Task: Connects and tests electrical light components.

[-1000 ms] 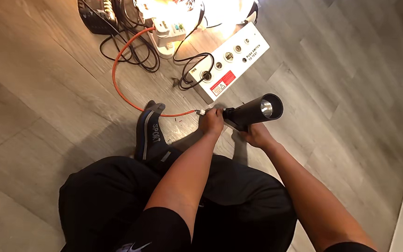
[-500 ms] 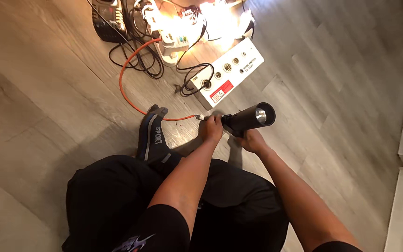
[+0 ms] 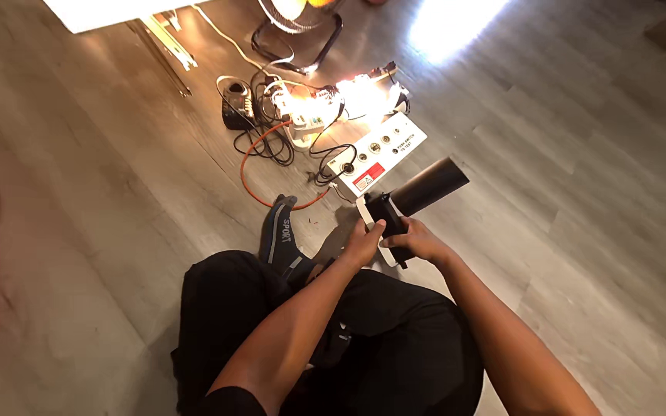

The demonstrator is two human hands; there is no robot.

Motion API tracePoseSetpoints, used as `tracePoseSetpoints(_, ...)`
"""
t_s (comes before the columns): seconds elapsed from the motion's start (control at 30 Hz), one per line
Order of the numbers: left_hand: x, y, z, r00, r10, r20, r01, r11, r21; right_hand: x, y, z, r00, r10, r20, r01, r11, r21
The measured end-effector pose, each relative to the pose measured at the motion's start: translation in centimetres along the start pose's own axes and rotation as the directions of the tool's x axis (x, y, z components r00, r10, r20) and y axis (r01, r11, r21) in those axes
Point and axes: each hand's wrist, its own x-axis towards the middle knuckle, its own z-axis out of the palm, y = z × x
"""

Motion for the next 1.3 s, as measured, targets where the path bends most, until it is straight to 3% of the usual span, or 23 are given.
tracePoseSetpoints(0.13,-2.7,5.9,-2.0,0.992,0.081,-0.1,-0.085,0.996,-0.035,-2.1,-6.3,3.7,0.981,-0.147,-0.128,0.146,0.989,-0.021)
tracePoseSetpoints(0.2,-3.4,8.3,-4.1,0.981,0.117,-0.155,-0.122,0.992,-0.025,-2.7,-8.6,5.2,0.96,-0.261,-0.101,0.256,0.965,-0.058)
tracePoseSetpoints(0.3,-4.1,10.4,-8.1,0.973,0.182,-0.145,-0.186,0.982,-0.017,-2.2,-9.2,6.1,0.874,-0.486,0.02,0.466,0.848,0.254)
tracePoseSetpoints(0.37,-4.7,10.8,-10.6,0.974,0.211,-0.086,-0.214,0.977,-0.018,-0.3,-7.8,6.6,0.83,-0.556,-0.033,0.48,0.684,0.549)
tracePoseSetpoints(0.43,-4.9,9.4,-12.3,0.964,0.26,-0.052,-0.258,0.965,0.048,1.4,-6.1,8.0,0.873,-0.457,-0.17,0.445,0.605,0.66)
tracePoseSetpoints(0.5,-4.7,7.5,-13.0,0.955,0.293,-0.039,-0.275,0.929,0.249,2.1,-5.4,8.8,0.911,-0.335,-0.241,0.407,0.633,0.658)
tracePoseSetpoints(0.6,-4.0,7.7,-12.8,0.988,0.155,0.008,-0.123,0.752,0.648,2.6,-7.4,7.2,0.947,-0.312,-0.072,0.282,0.705,0.651)
tracePoseSetpoints(0.7,-3.5,9.2,-11.8,0.997,0.062,0.047,-0.073,0.531,0.844,3.4,-5.9,5.7,0.932,-0.355,-0.074,0.31,0.674,0.671)
tracePoseSetpoints(0.87,-2.2,9.2,-11.7,0.99,0.06,0.127,-0.141,0.467,0.873,4.7,-5.2,4.9,0.944,-0.294,-0.151,0.328,0.767,0.552)
tracePoseSetpoints(1.1,-3.0,8.5,-10.5,0.995,-0.076,0.065,-0.014,0.538,0.843,5.1,-4.8,5.5,0.974,-0.172,-0.149,0.226,0.801,0.555)
tracePoseSetpoints(1.3,-3.4,8.2,-9.9,0.996,-0.089,0.025,0.029,0.56,0.828,4.7,-4.8,5.4,0.979,-0.143,-0.143,0.197,0.831,0.521)
